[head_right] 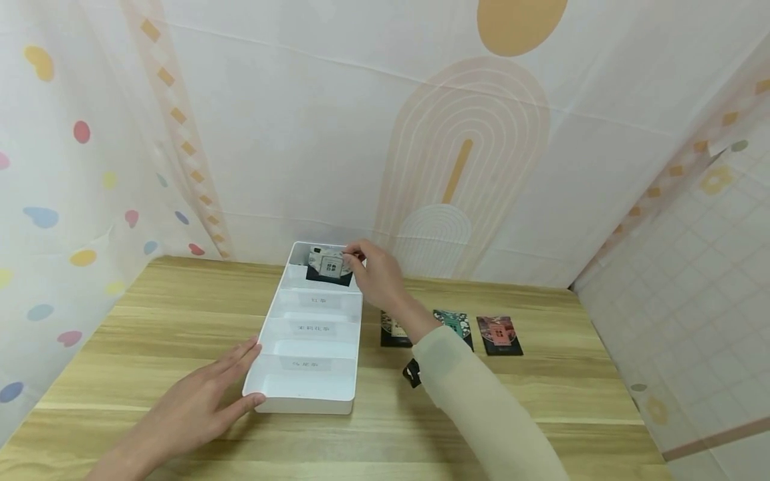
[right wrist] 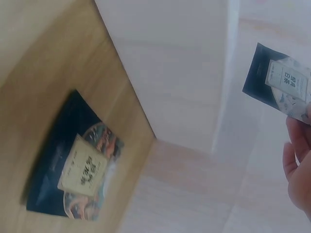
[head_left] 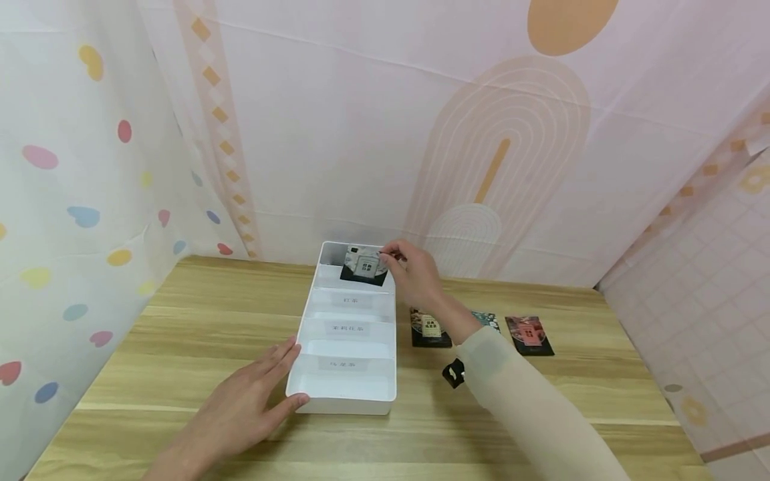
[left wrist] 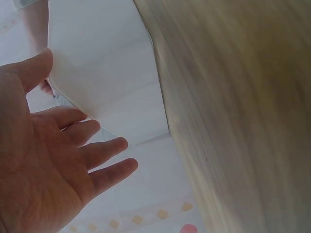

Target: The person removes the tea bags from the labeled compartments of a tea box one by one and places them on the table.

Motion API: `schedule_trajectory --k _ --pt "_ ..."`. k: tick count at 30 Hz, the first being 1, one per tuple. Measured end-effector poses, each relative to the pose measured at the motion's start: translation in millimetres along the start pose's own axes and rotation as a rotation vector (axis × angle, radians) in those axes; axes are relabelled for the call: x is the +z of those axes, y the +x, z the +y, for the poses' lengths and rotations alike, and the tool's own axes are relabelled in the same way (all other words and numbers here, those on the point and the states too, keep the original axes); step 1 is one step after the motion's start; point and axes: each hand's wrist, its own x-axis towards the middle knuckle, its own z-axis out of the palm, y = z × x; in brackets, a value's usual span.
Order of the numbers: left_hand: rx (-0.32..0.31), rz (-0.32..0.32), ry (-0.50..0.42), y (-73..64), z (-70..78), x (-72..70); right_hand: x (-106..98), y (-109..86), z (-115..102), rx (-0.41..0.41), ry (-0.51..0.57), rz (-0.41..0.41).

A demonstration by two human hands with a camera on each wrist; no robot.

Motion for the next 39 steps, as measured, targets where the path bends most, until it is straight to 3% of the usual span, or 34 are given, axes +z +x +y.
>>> schedule_trajectory --k 4,20,39 --pt "-0.004 -0.006 -0.004 -0.4 0.3 -0.2 -11 -1.3 -1 0.007 0.016 0.040" --pt "0.001 -0.005 -0.011 0.7 0.5 -0.9 -49 -23.7 15 -0.131 -0.037 0.180" --pt "0.008 0.004 -0.006 0.1 -1.0 0.4 -70 -75.1 34 -0.001 -0.003 0.213"
